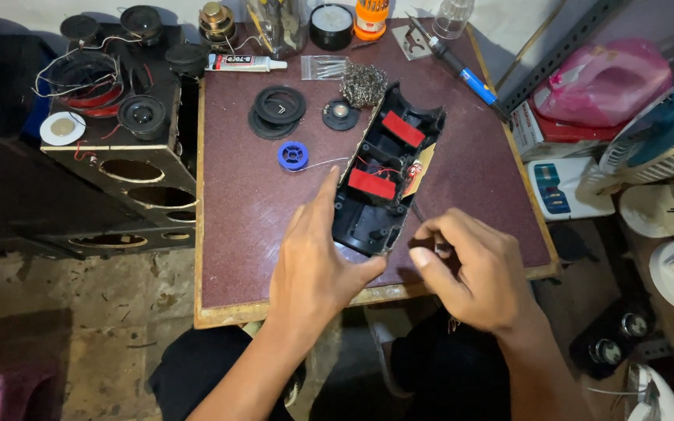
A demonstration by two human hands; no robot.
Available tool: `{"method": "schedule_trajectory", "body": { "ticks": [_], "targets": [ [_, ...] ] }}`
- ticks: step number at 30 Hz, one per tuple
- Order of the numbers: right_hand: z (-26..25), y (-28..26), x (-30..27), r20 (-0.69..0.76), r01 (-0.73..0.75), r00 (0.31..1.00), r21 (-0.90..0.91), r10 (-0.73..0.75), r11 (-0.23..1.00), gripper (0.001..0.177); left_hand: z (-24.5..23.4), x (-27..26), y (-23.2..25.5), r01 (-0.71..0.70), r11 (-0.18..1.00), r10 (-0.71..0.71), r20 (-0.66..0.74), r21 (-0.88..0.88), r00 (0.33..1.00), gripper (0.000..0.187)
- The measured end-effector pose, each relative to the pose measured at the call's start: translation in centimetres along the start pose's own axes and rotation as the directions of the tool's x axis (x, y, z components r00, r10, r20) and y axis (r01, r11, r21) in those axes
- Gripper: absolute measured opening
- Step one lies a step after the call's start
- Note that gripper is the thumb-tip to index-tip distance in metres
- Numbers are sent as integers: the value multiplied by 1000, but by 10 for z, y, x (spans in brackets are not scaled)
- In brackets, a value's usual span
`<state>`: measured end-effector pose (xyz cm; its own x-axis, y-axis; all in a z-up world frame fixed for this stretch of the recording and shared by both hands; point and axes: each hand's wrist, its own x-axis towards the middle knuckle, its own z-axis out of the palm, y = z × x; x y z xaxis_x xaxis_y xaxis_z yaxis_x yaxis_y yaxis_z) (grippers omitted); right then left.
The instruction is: The person works on a disassembled electronic device, using a screwdriver to manipulate internal components and wires. They briefly pick up a metal bar and then continue adjusting the device's interior.
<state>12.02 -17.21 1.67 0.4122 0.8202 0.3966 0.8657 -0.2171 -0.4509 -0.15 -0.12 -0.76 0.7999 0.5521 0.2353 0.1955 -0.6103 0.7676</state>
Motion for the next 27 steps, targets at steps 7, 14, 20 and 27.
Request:
{"method": "schedule_trajectory", "body": {
  "ticks": [7, 14, 20, 27],
  "targets": [
    [1, 0, 4, 28, -30, 999, 100, 27, 995, 19, -1, 1, 5, 59, 998, -59, 9, 4, 998, 112],
    [12, 0, 6, -109, 87, 990, -1, -87, 996, 10, 3, 0, 1, -21, 999, 22, -43, 26, 999, 111],
    [10, 3, 6, -73, 113, 992, 82, -107, 990, 12, 1, 0, 3, -30, 1000, 30, -40, -2, 999, 111],
    [13, 57, 8, -208, -290, 935, 24, 288, 957, 13, -11, 1, 14, 93, 995, -95, -48, -42, 994, 107]
  ]
}}
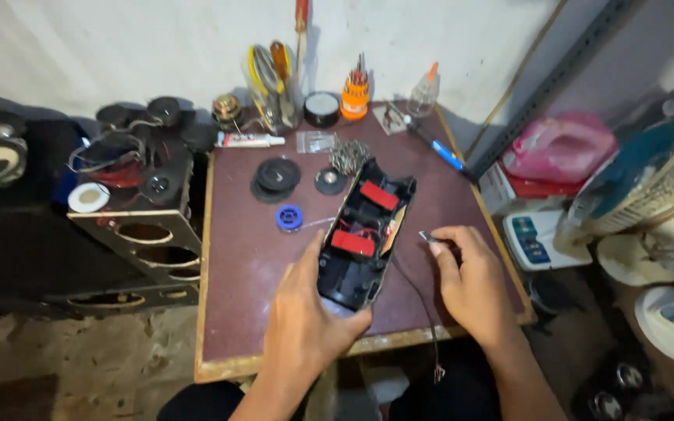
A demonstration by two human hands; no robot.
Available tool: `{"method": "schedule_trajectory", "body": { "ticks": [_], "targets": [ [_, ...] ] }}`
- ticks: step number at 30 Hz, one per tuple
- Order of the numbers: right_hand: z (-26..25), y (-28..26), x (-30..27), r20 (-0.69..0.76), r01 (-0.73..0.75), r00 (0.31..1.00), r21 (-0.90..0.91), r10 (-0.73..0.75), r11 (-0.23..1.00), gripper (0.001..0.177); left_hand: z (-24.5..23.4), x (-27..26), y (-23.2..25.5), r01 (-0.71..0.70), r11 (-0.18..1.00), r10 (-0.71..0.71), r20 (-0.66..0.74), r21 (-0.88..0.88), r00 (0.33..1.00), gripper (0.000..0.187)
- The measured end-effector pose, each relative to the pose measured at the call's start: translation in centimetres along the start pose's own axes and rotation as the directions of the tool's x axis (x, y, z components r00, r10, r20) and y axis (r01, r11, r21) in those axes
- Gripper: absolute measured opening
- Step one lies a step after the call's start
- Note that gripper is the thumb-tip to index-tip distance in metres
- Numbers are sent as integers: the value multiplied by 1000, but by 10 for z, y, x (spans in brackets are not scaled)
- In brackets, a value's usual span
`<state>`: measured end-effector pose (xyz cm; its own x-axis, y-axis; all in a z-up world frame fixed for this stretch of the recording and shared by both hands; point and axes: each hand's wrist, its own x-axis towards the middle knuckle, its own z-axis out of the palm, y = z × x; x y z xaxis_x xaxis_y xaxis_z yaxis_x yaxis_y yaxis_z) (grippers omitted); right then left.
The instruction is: The person works on a disassembled electronic device, using a screwdriver to manipulate internal components and wires. They briefly pick up a metal bar and then continue adjusting the device's interior.
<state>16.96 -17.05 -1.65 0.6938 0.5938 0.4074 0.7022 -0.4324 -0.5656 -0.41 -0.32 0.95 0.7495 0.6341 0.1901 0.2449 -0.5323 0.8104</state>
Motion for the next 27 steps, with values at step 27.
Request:
{"method": "schedule_trajectory", "body": {
  "ticks": [27],
  "targets": [
    [101, -1, 324, -10, -159, 987, -56, 159, 986, 27, -6, -7, -20, -40, 994, 43, -30, 101, 999, 108]
  ]
}}
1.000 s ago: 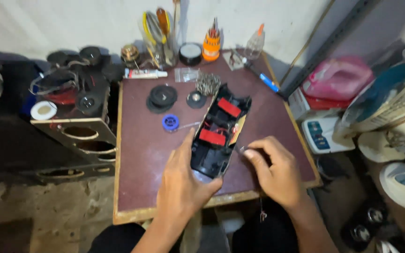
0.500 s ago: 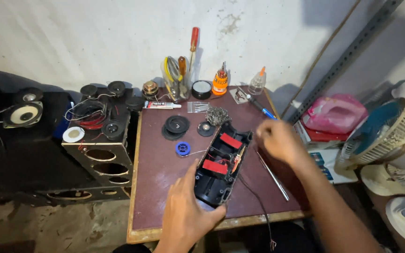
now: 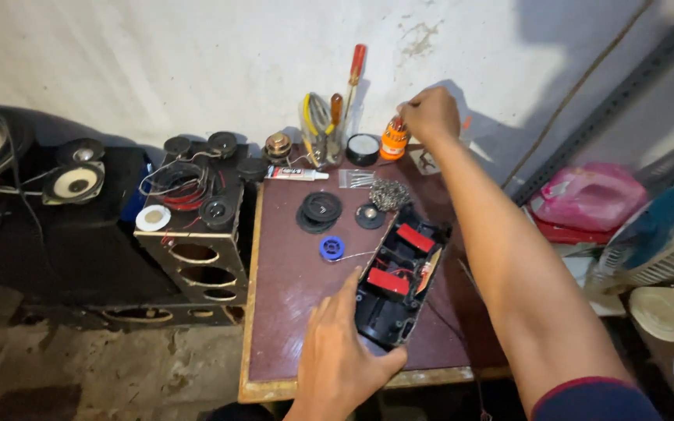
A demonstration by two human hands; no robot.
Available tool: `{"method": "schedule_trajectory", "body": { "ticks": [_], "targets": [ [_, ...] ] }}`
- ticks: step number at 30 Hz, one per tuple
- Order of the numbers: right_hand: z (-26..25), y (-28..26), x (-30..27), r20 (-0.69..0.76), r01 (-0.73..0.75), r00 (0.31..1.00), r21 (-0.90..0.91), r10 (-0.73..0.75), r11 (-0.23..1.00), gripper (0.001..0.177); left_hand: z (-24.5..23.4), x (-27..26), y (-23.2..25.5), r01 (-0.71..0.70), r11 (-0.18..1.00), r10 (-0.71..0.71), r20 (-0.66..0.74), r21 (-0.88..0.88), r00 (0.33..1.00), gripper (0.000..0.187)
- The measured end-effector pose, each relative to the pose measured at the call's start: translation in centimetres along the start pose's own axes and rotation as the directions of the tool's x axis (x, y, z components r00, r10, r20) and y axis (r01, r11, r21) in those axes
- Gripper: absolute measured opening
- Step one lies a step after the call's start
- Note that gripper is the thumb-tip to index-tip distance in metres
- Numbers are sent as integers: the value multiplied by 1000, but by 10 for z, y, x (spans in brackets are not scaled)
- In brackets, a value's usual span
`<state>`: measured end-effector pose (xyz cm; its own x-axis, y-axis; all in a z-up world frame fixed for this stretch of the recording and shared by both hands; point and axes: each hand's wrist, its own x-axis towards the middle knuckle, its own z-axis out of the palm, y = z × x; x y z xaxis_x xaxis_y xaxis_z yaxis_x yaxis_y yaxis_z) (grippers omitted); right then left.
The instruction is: The person works on a disassembled electronic device, using a screwdriver to manipulate internal components and wires. They briefly pick up a metal bar and then continue adjusting the device's interior.
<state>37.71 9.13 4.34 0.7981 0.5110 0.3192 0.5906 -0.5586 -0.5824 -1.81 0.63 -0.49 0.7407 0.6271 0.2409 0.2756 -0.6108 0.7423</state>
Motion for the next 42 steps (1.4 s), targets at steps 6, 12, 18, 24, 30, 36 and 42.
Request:
{"method": "schedule_trajectory", "body": {
  "ticks": [6, 12, 18, 24, 30, 36, 42],
  "targets": [
    [2, -5, 5, 29, -77, 997, 44, 76, 996, 16, -1, 2, -1, 6, 1000, -7, 38, 7, 999, 111],
    [-8, -14, 5, -83, -25, 996, 71, 31, 997, 33, -2, 0, 0, 7, 1000, -8, 28, 6, 1000, 110],
    [-35, -11, 20, -438, 320, 859, 52, -266, 946, 19, -4, 3, 3, 38, 999, -38, 51, 2, 998, 109],
    [-102, -34, -32, -472, 416, 855, 377, -214, 828, 14, -11, 3, 9, 62, 997, -58, 69, -55, 996, 105],
    [-145, -36, -134, -201, 258, 966, 652, -165, 713, 9, -10, 4, 9, 13, 997, -11, 23, -80, 1000, 100],
    [-156, -38, -223, 54, 155, 976, 505, -210, 849, 12, -10, 5, 14, 62, 996, -58, 61, -65, 996, 100],
    [-143, -8, -273, 196, 337, 870, 431, -452, 837, 13, -6, 6, 12, 37, 998, -34, 65, -42, 997, 101]
  ]
}}
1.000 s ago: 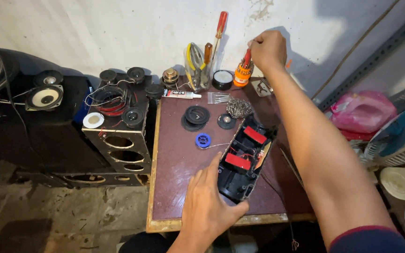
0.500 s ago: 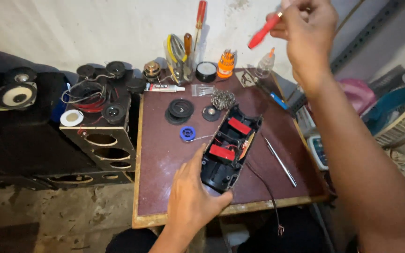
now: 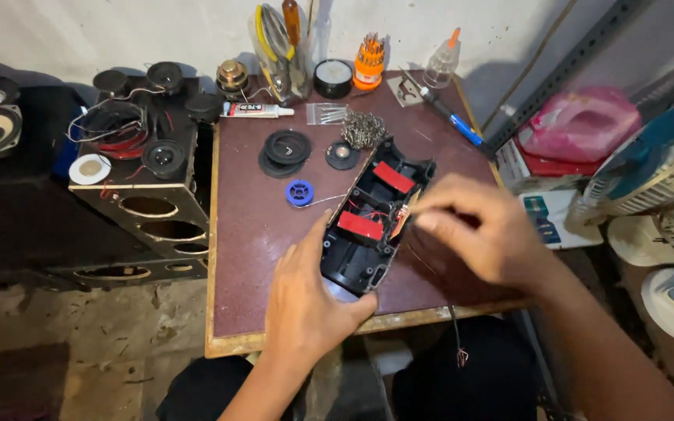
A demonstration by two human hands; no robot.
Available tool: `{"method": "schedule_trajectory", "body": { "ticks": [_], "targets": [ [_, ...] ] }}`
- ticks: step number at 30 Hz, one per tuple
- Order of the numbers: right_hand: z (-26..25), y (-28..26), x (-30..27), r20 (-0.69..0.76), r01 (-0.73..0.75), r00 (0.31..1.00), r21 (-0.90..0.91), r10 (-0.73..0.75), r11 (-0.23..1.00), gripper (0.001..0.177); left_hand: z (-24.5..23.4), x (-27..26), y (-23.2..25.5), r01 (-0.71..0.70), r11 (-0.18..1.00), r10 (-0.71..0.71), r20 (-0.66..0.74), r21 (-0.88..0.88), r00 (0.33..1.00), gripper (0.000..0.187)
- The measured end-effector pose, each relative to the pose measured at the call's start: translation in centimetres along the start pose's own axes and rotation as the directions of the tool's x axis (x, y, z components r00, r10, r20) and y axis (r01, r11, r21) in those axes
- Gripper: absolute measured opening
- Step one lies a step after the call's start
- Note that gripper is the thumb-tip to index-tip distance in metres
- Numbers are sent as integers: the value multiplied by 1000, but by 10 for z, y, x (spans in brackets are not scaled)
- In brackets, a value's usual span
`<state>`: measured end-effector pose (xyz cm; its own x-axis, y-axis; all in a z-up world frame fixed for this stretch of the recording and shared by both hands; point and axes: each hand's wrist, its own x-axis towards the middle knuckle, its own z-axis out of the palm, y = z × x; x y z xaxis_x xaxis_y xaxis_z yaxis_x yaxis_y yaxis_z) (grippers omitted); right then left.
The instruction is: The person works on a disassembled electronic device, using a screwdriver to manipulate internal components and wires. They briefly pick up a metal bar and then continue adjusting the device's interior.
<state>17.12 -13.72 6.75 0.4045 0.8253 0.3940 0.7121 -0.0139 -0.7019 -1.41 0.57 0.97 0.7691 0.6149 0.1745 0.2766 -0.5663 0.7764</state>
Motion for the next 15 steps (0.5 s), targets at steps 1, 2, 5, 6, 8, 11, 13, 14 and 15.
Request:
{"method": "schedule_trajectory", "body": {
  "ticks": [1, 2, 5, 6, 8, 11, 13, 14, 15],
  "targets": [
    [3, -2, -6, 89, 195, 978, -51, -190, 979, 11, 2, -1, -2, -54, 999, 54, -33, -2, 998, 100],
    [5, -4, -9, 91, 189, 979, -48, -184, 981, 11, 2, -1, -3, -50, 999, 49, -28, -2, 998, 100],
    [8, -6, -19, 181, 243, 958, -107, -222, 964, 9, 3, -1, -4, -68, 998, 68, -21, -3, 997, 100],
    [10, -4, -22, 208, 274, 950, -209, -231, 939, 8, 3, -2, -4, -73, 997, 73, -22, 2, 997, 100],
    [13, 0, -23, 240, 304, 942, -303, -236, 903, 8, 2, -2, -4, -74, 997, 74, -22, 7, 997, 100],
    [15, 4, -22, 303, 474, 870, -298, -389, 828, 5, 3, -2, -4, -80, 997, 80, -15, 11, 997, 103],
    [16, 6, -20, 326, 540, 834, -318, -445, 779, 5, 3, -2, -6, -105, 994, 106, -26, 11, 994, 102],
    [16, 7, -20, 328, 540, 834, -315, -444, 781, 5, 3, -2, -6, -101, 995, 101, -25, 11, 995, 102],
    [16, 8, -19, 354, 563, 817, -318, -455, 763, 4, 3, -1, -5, -98, 995, 99, -25, 11, 995, 101]
  ]
}}
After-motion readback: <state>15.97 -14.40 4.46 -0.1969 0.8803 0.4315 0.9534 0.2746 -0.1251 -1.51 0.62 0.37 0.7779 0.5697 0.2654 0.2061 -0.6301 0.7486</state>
